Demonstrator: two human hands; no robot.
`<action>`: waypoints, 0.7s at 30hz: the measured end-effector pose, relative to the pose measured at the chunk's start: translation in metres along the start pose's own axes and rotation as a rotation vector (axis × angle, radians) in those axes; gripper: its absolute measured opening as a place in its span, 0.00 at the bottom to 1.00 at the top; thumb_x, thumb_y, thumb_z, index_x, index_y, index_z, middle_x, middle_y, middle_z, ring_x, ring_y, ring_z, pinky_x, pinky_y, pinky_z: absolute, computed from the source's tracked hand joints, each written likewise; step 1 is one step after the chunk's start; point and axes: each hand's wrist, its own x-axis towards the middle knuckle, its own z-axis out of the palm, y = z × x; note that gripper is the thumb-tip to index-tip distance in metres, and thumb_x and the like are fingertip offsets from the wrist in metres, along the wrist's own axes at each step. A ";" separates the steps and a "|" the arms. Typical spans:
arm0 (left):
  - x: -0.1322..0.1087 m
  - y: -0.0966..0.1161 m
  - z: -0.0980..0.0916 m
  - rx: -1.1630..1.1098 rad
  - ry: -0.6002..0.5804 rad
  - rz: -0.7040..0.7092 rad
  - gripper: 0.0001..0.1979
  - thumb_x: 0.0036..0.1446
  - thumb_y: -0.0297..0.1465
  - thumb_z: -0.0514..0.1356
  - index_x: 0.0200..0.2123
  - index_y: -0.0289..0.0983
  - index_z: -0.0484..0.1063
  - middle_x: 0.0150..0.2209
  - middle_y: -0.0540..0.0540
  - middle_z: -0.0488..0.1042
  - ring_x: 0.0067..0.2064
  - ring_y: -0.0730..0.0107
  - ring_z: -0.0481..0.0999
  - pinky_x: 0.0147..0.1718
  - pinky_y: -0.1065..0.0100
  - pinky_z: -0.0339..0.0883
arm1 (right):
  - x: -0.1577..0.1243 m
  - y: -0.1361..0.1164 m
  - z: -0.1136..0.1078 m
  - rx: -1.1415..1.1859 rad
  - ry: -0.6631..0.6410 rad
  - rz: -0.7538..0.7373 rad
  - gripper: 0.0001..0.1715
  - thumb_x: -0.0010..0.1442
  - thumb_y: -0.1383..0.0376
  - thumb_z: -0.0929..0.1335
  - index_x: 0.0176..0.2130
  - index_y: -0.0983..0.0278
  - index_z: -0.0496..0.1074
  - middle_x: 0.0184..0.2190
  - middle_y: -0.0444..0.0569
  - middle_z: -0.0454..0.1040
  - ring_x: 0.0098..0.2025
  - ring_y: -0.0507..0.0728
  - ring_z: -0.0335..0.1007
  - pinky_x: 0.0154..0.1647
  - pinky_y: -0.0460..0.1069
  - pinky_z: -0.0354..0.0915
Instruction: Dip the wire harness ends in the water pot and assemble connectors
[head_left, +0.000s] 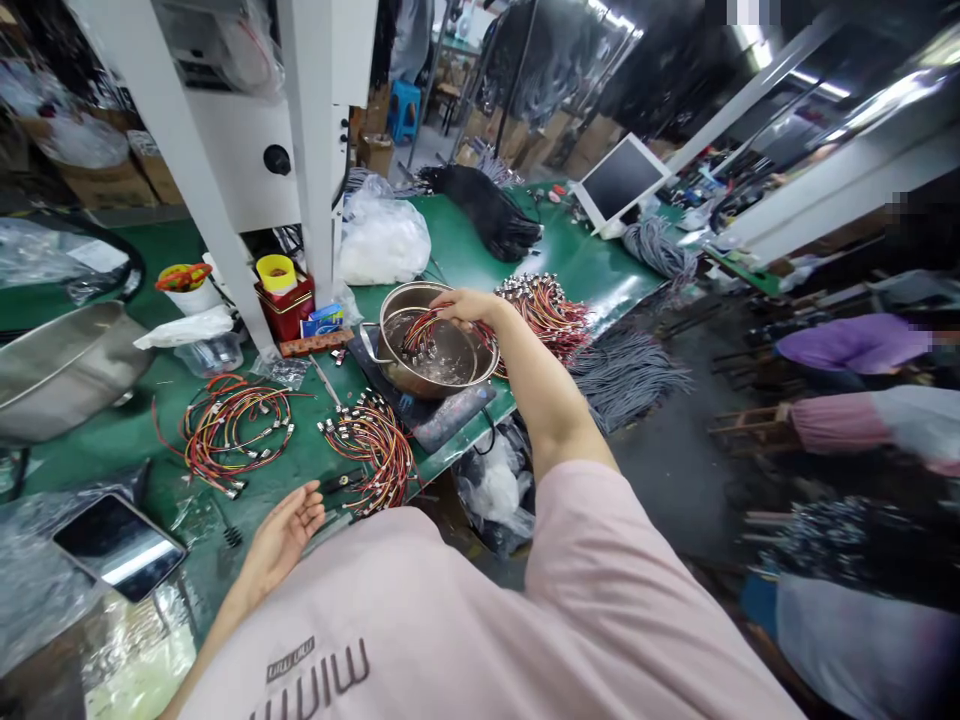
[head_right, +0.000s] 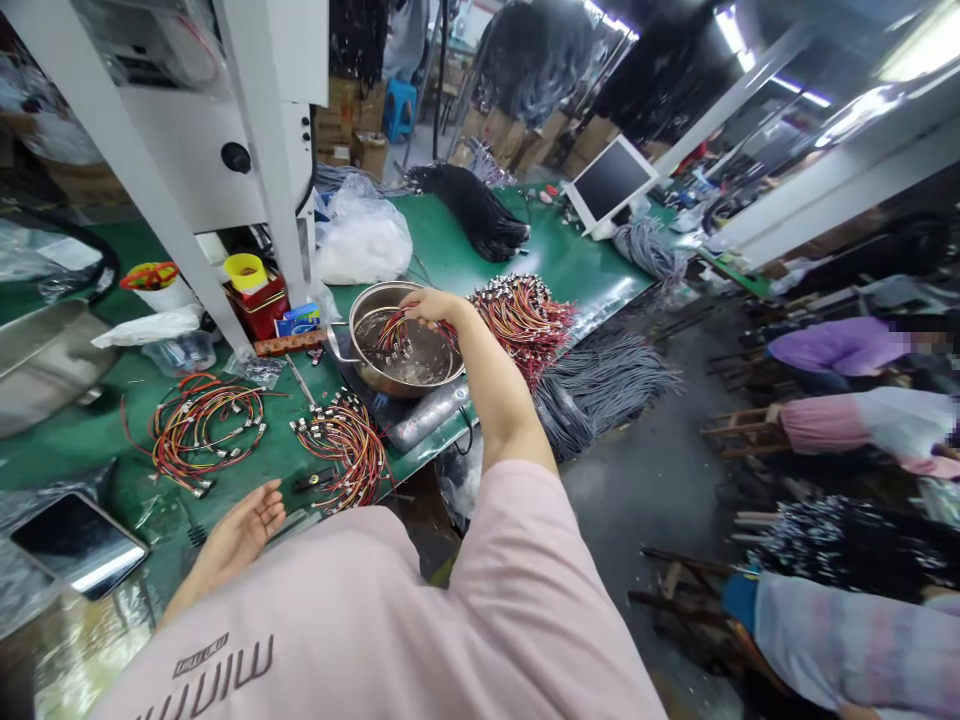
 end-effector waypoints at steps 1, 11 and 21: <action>-0.001 0.000 0.000 -0.003 0.002 0.000 0.10 0.60 0.21 0.56 0.42 0.30 0.76 0.31 0.44 0.78 0.30 0.73 0.78 0.33 0.71 0.76 | 0.003 0.001 0.002 -0.002 0.001 0.004 0.24 0.66 0.69 0.65 0.61 0.65 0.65 0.16 0.36 0.59 0.15 0.45 0.53 0.17 0.41 0.54; -0.003 0.004 0.000 -0.013 0.012 0.009 0.10 0.60 0.21 0.57 0.42 0.30 0.76 0.30 0.44 0.78 0.30 0.73 0.78 0.32 0.70 0.76 | 0.030 0.014 0.022 -0.156 0.050 0.038 0.23 0.66 0.68 0.65 0.59 0.64 0.67 0.20 0.39 0.64 0.18 0.46 0.55 0.21 0.41 0.58; -0.001 0.004 -0.002 -0.009 0.021 0.015 0.10 0.61 0.22 0.56 0.42 0.30 0.76 0.32 0.44 0.78 0.31 0.73 0.78 0.33 0.70 0.76 | 0.046 0.025 0.026 -0.266 0.046 0.103 0.26 0.61 0.69 0.67 0.59 0.64 0.69 0.21 0.43 0.68 0.20 0.49 0.59 0.24 0.43 0.61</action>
